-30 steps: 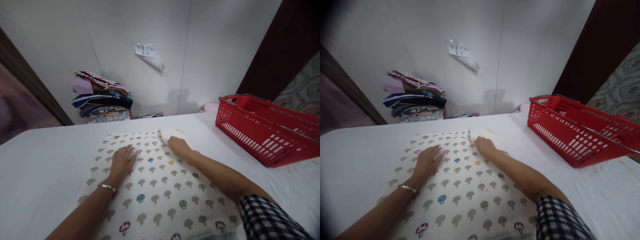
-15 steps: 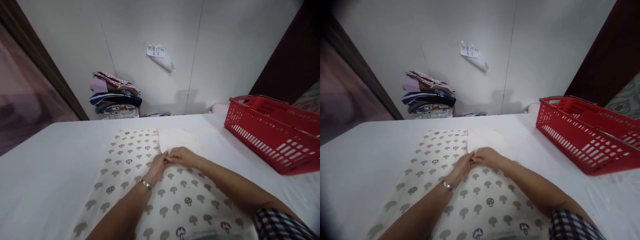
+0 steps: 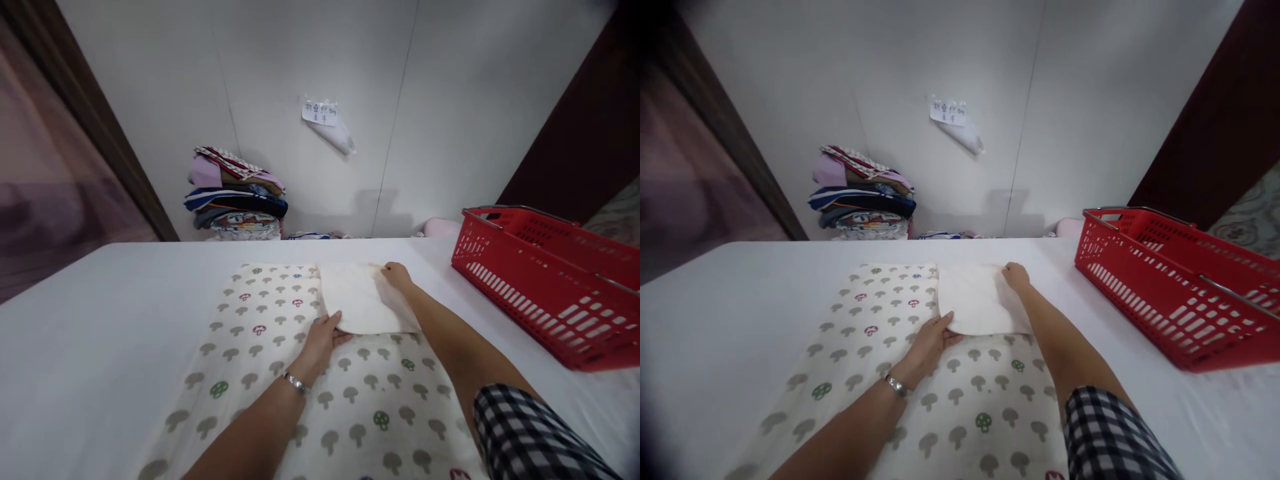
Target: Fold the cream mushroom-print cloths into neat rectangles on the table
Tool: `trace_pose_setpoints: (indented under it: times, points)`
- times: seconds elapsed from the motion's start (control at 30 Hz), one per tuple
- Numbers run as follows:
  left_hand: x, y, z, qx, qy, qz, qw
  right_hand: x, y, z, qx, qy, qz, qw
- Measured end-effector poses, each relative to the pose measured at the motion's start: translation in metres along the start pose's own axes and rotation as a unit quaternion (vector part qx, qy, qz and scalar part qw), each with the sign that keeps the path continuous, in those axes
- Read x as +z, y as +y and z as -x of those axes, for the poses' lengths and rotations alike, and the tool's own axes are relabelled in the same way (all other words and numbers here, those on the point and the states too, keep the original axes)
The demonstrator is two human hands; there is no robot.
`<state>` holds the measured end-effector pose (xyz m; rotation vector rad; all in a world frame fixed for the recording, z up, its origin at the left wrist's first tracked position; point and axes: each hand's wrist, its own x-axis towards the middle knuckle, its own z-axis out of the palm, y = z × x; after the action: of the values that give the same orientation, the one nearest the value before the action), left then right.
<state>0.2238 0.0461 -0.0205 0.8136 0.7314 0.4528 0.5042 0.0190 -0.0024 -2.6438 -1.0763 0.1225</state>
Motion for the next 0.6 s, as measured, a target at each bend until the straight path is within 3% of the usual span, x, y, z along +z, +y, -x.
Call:
trace_pose_setpoints:
  times: [0.17,0.33,0.47,0.6]
  points:
    - [0.003,0.003,0.007,0.011,-0.004,0.000,1.000,-0.031,-0.019,0.025,-0.115,0.075,-0.144,0.980]
    - [0.008,0.012,0.012,0.034,-0.021,-0.001,0.999,-0.042,-0.061,0.093,-0.278,0.018,-0.129,0.952]
    - [0.008,0.020,0.017,0.045,-0.037,0.002,0.998,-0.035,-0.082,0.129,-0.318,-0.025,-0.095,0.943]
    - [0.005,0.025,0.021,0.028,-0.057,0.000,0.998,-0.030,-0.084,0.136,-0.329,-0.015,-0.116,0.937]
